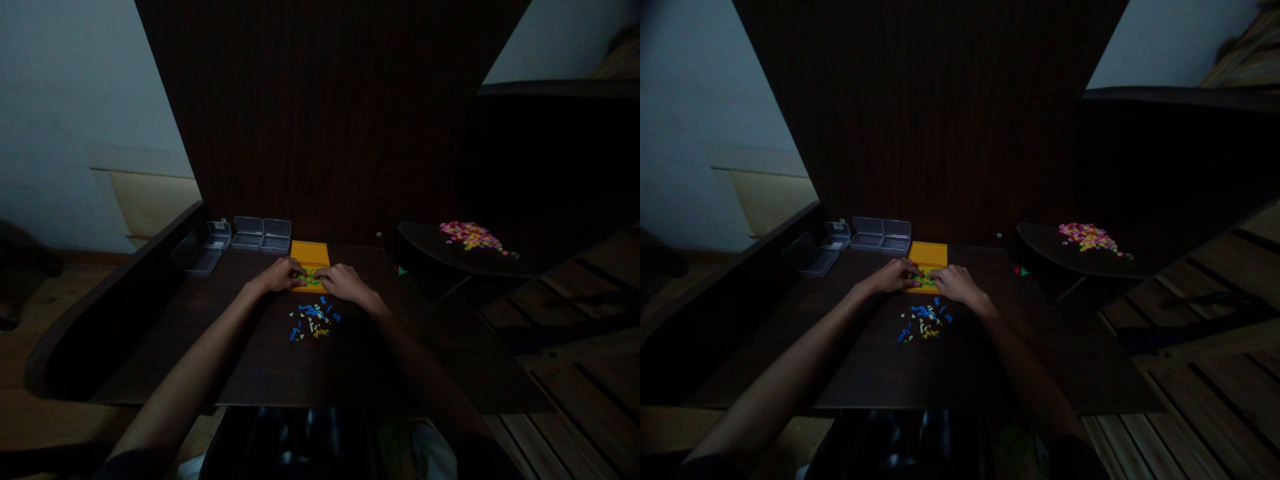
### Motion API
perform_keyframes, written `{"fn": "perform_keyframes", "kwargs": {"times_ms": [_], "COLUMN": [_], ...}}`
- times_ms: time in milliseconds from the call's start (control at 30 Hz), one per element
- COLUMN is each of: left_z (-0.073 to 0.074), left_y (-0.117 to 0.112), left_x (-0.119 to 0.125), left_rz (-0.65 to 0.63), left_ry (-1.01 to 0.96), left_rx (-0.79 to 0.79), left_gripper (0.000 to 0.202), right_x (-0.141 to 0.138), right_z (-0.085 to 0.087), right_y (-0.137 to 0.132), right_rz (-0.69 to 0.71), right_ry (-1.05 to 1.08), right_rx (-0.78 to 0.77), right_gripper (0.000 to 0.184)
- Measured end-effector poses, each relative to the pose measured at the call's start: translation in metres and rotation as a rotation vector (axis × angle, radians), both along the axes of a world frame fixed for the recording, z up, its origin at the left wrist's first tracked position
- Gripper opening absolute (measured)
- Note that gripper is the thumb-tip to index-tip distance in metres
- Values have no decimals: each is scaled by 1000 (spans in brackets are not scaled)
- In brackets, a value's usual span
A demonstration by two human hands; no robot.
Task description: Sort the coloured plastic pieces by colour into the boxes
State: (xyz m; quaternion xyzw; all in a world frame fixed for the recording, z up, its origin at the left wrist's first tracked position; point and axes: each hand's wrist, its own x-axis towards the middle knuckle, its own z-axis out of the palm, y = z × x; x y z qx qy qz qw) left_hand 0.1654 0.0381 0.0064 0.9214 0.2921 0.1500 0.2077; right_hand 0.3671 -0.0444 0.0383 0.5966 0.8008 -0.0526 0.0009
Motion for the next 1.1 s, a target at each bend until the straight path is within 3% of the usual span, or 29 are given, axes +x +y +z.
{"fn": "perform_keyframes", "kwargs": {"times_ms": [300,467,700,1100], "left_z": [-5,2,13,0], "left_y": [4,-5,-46,-117], "left_x": [1,-5,-20,-47], "left_rz": [10,8,-39,-109], "left_ry": [1,-42,-172,-133], "left_rx": [27,29,-28,-164], "left_gripper": [23,25,21,13], "right_x": [12,19,12,-18], "right_z": [-1,-4,-15,-25], "right_y": [-1,-7,-36,-90], "right_rz": [40,30,176,358], "right_ry": [8,107,300,419], "right_rx": [-35,-2,2,-52], "right_gripper": [37,35,30,24]}}
